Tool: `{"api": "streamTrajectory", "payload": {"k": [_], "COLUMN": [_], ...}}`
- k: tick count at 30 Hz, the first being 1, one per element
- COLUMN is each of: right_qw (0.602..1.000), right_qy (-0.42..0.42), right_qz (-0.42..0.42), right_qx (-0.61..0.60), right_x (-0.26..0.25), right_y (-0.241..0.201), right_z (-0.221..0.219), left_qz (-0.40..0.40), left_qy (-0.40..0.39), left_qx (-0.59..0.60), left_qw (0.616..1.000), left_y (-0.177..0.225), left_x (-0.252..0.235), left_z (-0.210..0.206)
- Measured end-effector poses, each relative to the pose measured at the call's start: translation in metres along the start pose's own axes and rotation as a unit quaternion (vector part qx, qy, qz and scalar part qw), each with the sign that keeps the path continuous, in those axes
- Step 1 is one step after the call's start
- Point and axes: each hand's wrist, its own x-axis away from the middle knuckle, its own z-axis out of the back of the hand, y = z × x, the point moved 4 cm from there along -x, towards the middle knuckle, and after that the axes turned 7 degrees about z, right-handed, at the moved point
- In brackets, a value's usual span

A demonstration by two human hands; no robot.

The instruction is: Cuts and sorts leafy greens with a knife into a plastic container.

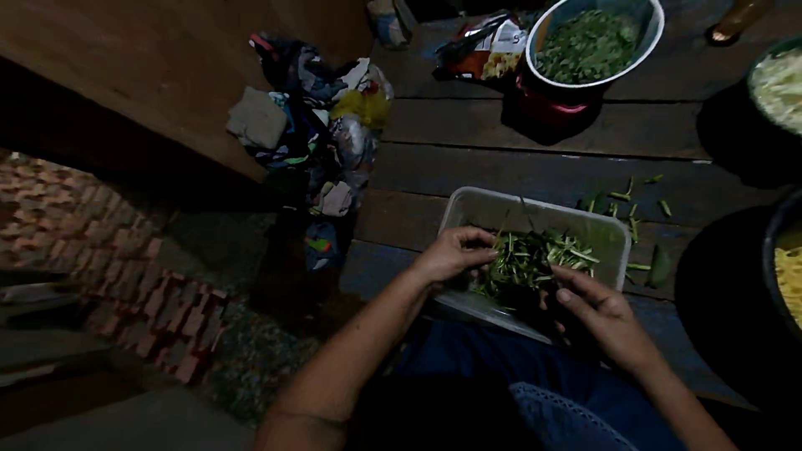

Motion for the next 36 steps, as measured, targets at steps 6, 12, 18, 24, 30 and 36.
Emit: {"api": "streamTrajectory", "payload": {"k": [6,12,18,24,30,36], "right_qw": [0.990,0.979,0.977,0.980,0.979,0.980], "right_qy": [-0.063,-0.120,-0.125,-0.114,-0.122,-0.110], "right_qz": [0.094,0.122,0.129,0.116,0.108,0.105], "right_qx": [0.080,0.112,0.114,0.116,0.121,0.127], "right_x": [-0.012,-0.013,-0.011,-0.012,-0.014,-0.016], "right_y": [-0.009,-0.009,-0.007,-0.006,-0.006,-0.004], "right_z": [-0.019,-0.029,-0.028,-0.024,-0.025,-0.025], "left_qz": [0.013,0.042,0.060,0.077,0.058,0.050], "left_qy": [0.047,0.060,0.055,0.083,0.109,0.103], "left_qx": [0.264,0.383,0.422,0.421,0.404,0.375], "left_qw": [0.963,0.921,0.903,0.900,0.906,0.920], "left_y": [-0.012,-0.019,-0.024,-0.020,-0.018,-0.019], "left_x": [0.013,0.013,0.010,0.012,0.011,0.013], "left_z": [-0.017,-0.030,-0.040,-0.042,-0.041,-0.041]}}
